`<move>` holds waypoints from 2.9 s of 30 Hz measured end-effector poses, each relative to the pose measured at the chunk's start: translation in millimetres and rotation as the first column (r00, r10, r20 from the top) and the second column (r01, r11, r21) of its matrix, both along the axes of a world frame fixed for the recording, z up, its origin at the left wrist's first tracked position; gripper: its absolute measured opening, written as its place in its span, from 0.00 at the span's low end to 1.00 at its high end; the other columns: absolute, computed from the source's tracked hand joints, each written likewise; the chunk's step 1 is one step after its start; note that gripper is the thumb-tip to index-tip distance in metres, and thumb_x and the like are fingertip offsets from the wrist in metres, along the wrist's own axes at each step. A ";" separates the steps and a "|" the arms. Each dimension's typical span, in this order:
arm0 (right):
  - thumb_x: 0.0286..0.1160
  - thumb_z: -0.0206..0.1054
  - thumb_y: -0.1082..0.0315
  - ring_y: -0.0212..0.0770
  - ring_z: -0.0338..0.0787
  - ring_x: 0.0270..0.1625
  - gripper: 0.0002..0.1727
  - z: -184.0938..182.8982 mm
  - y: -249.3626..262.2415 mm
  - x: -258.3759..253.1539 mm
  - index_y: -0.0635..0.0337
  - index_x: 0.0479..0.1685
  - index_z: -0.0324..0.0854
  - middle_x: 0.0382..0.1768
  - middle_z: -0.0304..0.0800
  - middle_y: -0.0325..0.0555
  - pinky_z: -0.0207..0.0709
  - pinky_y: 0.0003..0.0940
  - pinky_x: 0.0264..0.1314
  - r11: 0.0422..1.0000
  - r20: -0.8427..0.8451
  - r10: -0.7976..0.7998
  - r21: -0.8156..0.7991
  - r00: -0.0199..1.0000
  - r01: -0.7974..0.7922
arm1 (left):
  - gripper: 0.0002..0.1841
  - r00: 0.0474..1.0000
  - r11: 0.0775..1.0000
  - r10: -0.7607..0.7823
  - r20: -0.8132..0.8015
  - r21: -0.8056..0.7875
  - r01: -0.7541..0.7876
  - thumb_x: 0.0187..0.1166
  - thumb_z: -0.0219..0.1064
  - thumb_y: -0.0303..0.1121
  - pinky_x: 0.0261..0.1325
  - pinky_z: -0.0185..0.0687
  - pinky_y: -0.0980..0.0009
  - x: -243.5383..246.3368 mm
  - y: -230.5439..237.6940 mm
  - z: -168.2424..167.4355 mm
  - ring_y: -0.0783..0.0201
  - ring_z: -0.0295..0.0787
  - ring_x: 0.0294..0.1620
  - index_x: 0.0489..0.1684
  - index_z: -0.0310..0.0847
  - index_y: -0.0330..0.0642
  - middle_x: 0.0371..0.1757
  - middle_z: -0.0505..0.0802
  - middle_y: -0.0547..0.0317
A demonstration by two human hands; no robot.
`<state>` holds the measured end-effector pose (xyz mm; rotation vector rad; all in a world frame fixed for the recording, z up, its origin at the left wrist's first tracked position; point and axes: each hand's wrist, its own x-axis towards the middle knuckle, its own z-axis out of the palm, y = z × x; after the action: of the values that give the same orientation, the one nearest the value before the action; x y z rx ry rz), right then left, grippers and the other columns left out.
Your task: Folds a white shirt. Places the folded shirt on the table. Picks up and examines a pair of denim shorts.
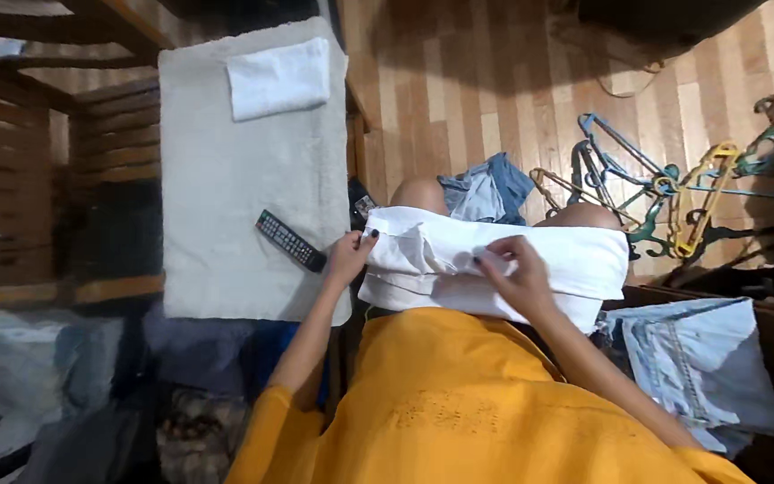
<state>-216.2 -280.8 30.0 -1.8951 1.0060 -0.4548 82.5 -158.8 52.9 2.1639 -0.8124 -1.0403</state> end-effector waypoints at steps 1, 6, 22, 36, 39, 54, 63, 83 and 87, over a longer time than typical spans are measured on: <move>0.74 0.75 0.53 0.54 0.88 0.55 0.28 1.3 7.4 25.6 0.72 0.58 0.78 0.50 0.87 0.61 0.82 0.54 0.62 0.999 -0.001 0.039 -0.009 0.999 -0.039 | 0.16 0.998 0.999 0.050 0.044 -0.020 -0.049 0.86 0.66 0.39 0.52 0.83 0.52 -8.0 -2.8 -0.6 0.57 0.89 0.39 0.51 0.85 0.29 0.38 0.92 0.44; 0.71 0.71 0.74 0.44 0.89 0.35 0.09 2.6 22.7 87.0 0.69 0.44 0.79 0.34 0.87 0.51 0.87 0.43 0.39 0.990 0.199 0.035 -0.138 0.979 -0.008 | 0.17 0.973 0.986 0.126 0.191 -0.133 -0.101 0.88 0.63 0.39 0.51 0.85 0.51 -20.6 -0.9 -3.6 0.54 0.90 0.40 0.54 0.84 0.30 0.38 0.92 0.43; 0.81 0.64 0.61 0.73 0.71 0.80 0.24 -19.9 -2.8 -68.8 0.70 0.70 0.79 0.78 0.71 0.73 0.65 0.65 0.82 0.825 -0.124 -0.433 -0.453 0.893 0.337 | 0.22 0.929 0.957 0.268 0.256 -0.185 -0.225 0.89 0.60 0.37 0.67 0.80 0.45 -10.3 -29.6 -16.1 0.43 0.88 0.60 0.70 0.71 0.25 0.57 0.88 0.31; 0.82 0.68 0.52 0.34 0.87 0.43 0.22 -50.6 -77.6 -161.8 0.56 0.63 0.77 0.49 0.86 0.41 0.84 0.37 0.44 0.373 -0.125 -0.848 0.551 0.516 0.746 | 0.21 0.854 0.944 0.306 0.420 -0.253 -0.213 0.86 0.64 0.36 0.69 0.76 0.54 46.5 -13.5 -4.3 0.48 0.84 0.59 0.61 0.73 0.21 0.56 0.86 0.30; 0.77 0.73 0.53 0.39 0.87 0.52 0.27 -45.1 -80.1 -164.9 0.56 0.70 0.73 0.58 0.84 0.44 0.83 0.42 0.52 0.433 -0.106 -0.827 0.507 0.553 0.745 | 0.23 0.863 0.951 0.294 0.411 -0.210 -0.225 0.86 0.64 0.37 0.71 0.75 0.48 42.3 -13.6 3.3 0.43 0.85 0.62 0.65 0.73 0.21 0.59 0.86 0.27; 0.86 0.62 0.63 0.32 0.85 0.44 0.11 -42.5 -120.6 -173.6 0.60 0.56 0.78 0.43 0.83 0.39 0.83 0.36 0.50 0.352 -0.051 -0.878 0.607 0.477 0.713 | 0.22 0.859 0.962 0.262 0.440 -0.189 -0.197 0.86 0.65 0.37 0.69 0.76 0.49 42.1 -23.4 0.9 0.46 0.86 0.60 0.64 0.73 0.22 0.57 0.88 0.29; 0.92 0.47 0.44 0.38 0.87 0.54 0.31 -42.6 -137.3 -177.6 0.63 0.71 0.72 0.54 0.85 0.47 0.83 0.42 0.59 0.365 -0.206 -0.795 0.588 0.570 0.722 | 0.22 0.862 0.974 0.223 0.455 -0.144 -0.175 0.86 0.65 0.39 0.66 0.78 0.49 45.2 -27.1 -3.8 0.46 0.88 0.57 0.63 0.75 0.24 0.54 0.89 0.31; 0.63 0.65 0.89 0.30 0.88 0.42 0.26 -8.6 -76.2 -225.6 0.51 0.57 0.71 0.45 0.85 0.33 0.88 0.35 0.48 0.650 0.106 -0.708 0.486 0.698 0.585 | 0.22 0.863 0.979 0.198 0.464 -0.132 -0.154 0.86 0.66 0.39 0.65 0.78 0.45 49.2 -29.1 -10.9 0.43 0.88 0.56 0.62 0.76 0.24 0.53 0.89 0.29; 0.83 0.62 0.74 0.38 0.87 0.49 0.17 -28.8 -75.0 -216.5 0.64 0.69 0.74 0.55 0.84 0.49 0.84 0.42 0.54 0.659 -0.095 -0.598 0.506 0.796 0.556 | 0.23 0.868 0.980 0.197 0.457 -0.103 -0.169 0.86 0.66 0.39 0.65 0.77 0.42 49.6 -29.0 -11.7 0.41 0.88 0.56 0.63 0.76 0.24 0.53 0.89 0.29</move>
<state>-432.7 -355.8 1.2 -1.0346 1.5117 -0.5510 132.0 -187.8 41.2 2.4190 -0.8098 -0.3918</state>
